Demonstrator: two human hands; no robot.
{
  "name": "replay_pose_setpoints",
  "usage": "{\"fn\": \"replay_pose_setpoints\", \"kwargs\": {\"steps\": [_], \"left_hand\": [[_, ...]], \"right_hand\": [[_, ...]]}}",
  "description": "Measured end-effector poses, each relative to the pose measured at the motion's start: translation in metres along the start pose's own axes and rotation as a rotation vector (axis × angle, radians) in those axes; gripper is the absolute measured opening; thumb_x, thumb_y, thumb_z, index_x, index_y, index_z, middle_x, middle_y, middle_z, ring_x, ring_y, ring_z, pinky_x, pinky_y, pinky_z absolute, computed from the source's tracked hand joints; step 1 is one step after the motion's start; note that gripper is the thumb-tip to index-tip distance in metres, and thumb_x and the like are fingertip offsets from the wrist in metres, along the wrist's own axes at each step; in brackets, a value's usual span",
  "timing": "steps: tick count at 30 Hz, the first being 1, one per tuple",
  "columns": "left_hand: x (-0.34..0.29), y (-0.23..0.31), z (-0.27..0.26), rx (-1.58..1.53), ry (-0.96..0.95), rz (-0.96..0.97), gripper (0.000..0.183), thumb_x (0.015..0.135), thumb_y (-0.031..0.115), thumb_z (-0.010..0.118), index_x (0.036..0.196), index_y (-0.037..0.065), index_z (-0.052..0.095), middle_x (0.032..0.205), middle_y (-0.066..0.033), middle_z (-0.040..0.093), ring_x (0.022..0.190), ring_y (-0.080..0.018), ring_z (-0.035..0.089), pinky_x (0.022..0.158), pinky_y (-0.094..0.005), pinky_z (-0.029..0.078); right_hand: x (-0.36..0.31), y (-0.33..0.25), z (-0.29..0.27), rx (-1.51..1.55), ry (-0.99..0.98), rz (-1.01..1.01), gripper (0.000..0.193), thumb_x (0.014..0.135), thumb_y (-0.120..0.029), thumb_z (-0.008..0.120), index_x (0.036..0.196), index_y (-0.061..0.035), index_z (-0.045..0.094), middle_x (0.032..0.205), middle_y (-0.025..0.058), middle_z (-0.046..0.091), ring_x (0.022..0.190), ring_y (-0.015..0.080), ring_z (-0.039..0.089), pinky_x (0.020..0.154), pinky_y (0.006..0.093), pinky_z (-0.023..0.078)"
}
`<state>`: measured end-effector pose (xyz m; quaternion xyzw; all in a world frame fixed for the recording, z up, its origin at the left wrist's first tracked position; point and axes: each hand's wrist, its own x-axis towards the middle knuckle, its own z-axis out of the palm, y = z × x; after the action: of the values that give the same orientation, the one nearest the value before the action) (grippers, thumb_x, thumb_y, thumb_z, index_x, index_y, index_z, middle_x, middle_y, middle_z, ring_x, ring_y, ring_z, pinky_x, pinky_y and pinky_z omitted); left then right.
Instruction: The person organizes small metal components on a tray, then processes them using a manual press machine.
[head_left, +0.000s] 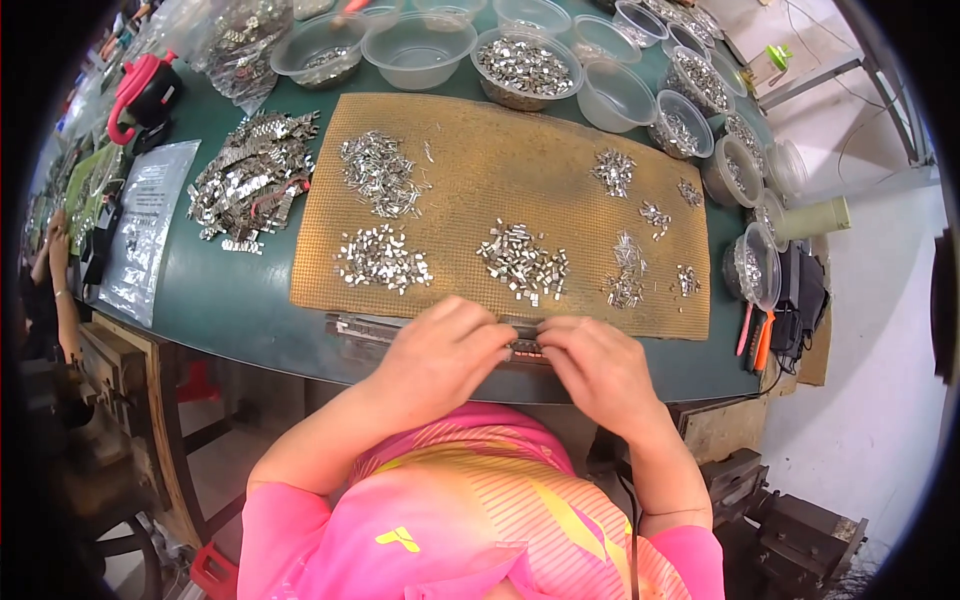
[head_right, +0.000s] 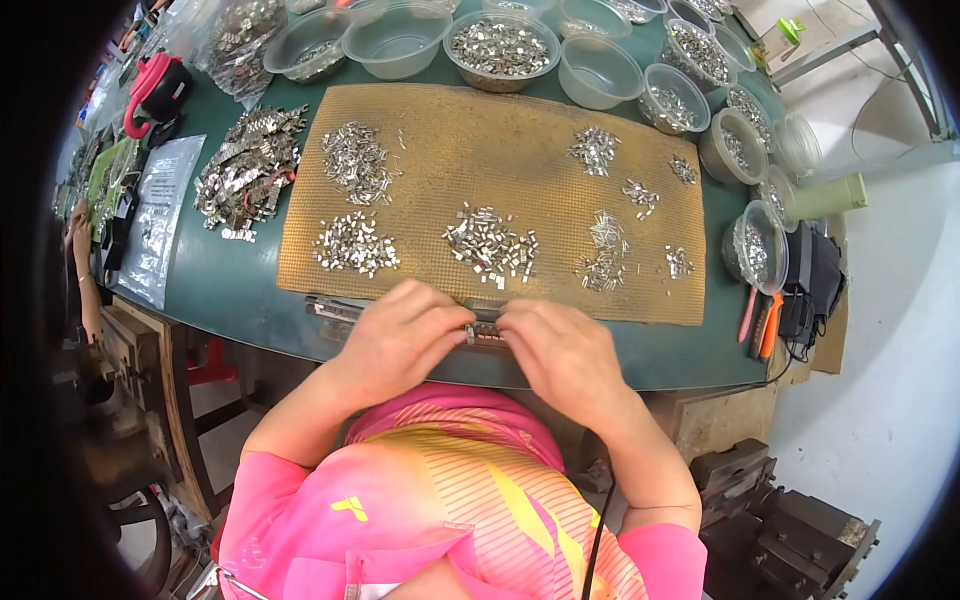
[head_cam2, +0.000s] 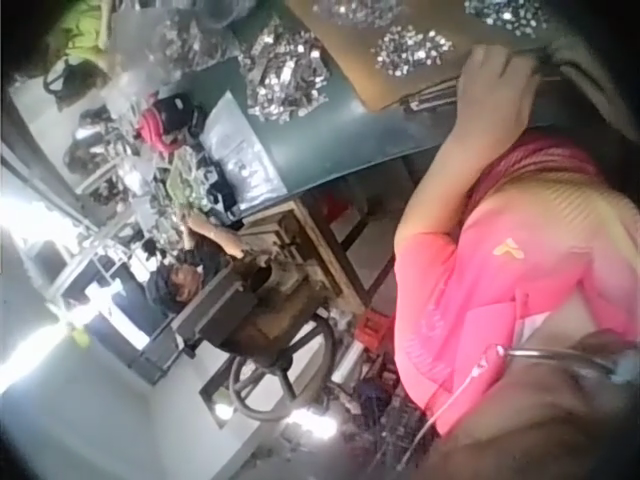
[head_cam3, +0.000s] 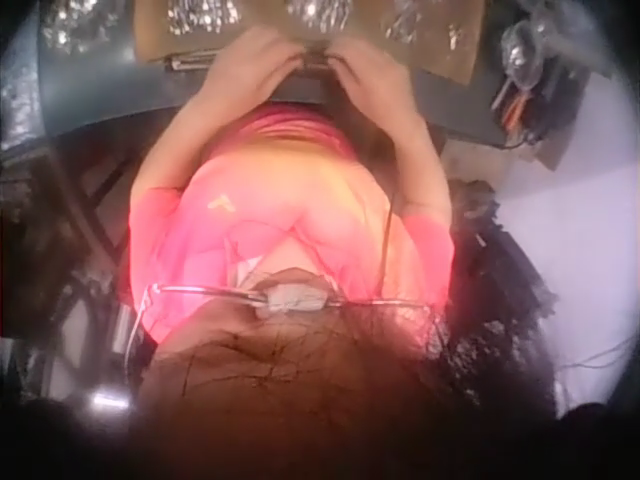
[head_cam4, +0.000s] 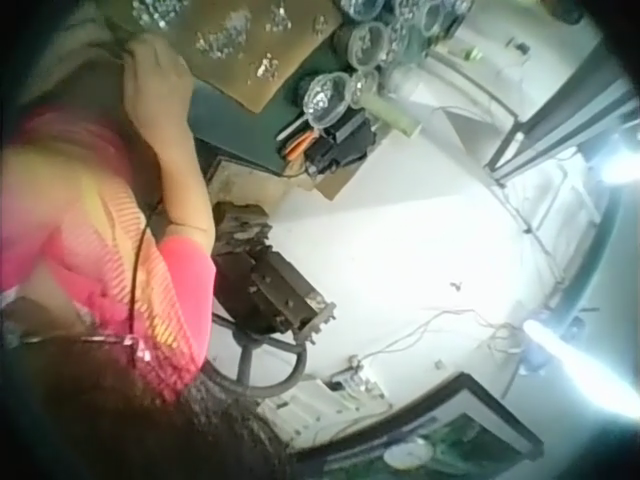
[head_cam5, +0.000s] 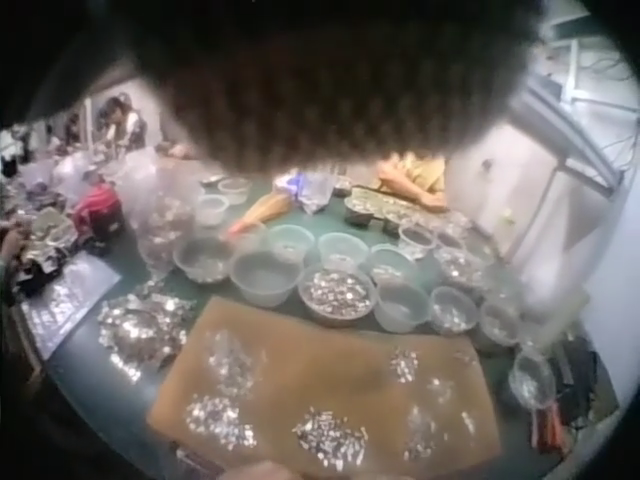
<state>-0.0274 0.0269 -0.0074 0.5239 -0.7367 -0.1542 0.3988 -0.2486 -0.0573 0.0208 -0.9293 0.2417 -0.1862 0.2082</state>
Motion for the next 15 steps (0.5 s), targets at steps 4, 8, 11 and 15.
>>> {"fn": "replay_pose_setpoints", "kwargs": {"steps": [4, 8, 11, 15], "left_hand": [[0.000, 0.005, 0.016, 0.113, -0.052, 0.005, 0.030, 0.082, 0.016, 0.082, 0.107, 0.009, 0.068, 0.096, -0.0067, 0.059, 0.091, -0.0280, 0.060, 0.077, -0.0403, 0.050], [-0.001, 0.007, 0.020, 0.196, -0.064, -0.001, 0.030, 0.081, 0.021, 0.082, 0.106, 0.011, 0.068, 0.095, -0.0059, 0.056, 0.091, -0.0273, 0.058, 0.078, -0.0402, 0.048], [0.001, 0.009, 0.018, 0.186, -0.074, -0.007, 0.030, 0.082, 0.020, 0.082, 0.107, 0.011, 0.068, 0.095, -0.0059, 0.057, 0.091, -0.0274, 0.059, 0.078, -0.0403, 0.048], [0.006, 0.004, 0.009, 0.109, -0.074, -0.012, 0.028, 0.083, 0.015, 0.081, 0.108, 0.009, 0.070, 0.095, -0.0064, 0.062, 0.089, -0.0281, 0.061, 0.075, -0.0401, 0.050]], "right_hand": [[-0.006, 0.025, -0.003, 0.033, 0.161, 0.155, 0.015, 0.090, -0.004, 0.072, 0.106, -0.0053, 0.069, 0.107, 0.0095, 0.073, 0.093, 0.0295, 0.073, 0.077, 0.0377, 0.058], [-0.001, 0.039, 0.001, -0.018, 0.219, 0.159, 0.021, 0.091, -0.004, 0.071, 0.112, -0.0051, 0.071, 0.116, 0.0105, 0.074, 0.100, 0.0295, 0.073, 0.080, 0.0371, 0.060], [0.011, 0.037, 0.006, -0.088, 0.214, 0.077, 0.029, 0.089, -0.001, 0.069, 0.118, -0.0055, 0.072, 0.122, 0.0102, 0.073, 0.108, 0.0284, 0.073, 0.084, 0.0364, 0.061], [0.012, 0.036, 0.008, -0.221, 0.088, -0.011, 0.037, 0.083, 0.001, 0.065, 0.119, -0.0048, 0.072, 0.127, 0.0100, 0.072, 0.121, 0.0271, 0.069, 0.090, 0.0359, 0.061]]}}
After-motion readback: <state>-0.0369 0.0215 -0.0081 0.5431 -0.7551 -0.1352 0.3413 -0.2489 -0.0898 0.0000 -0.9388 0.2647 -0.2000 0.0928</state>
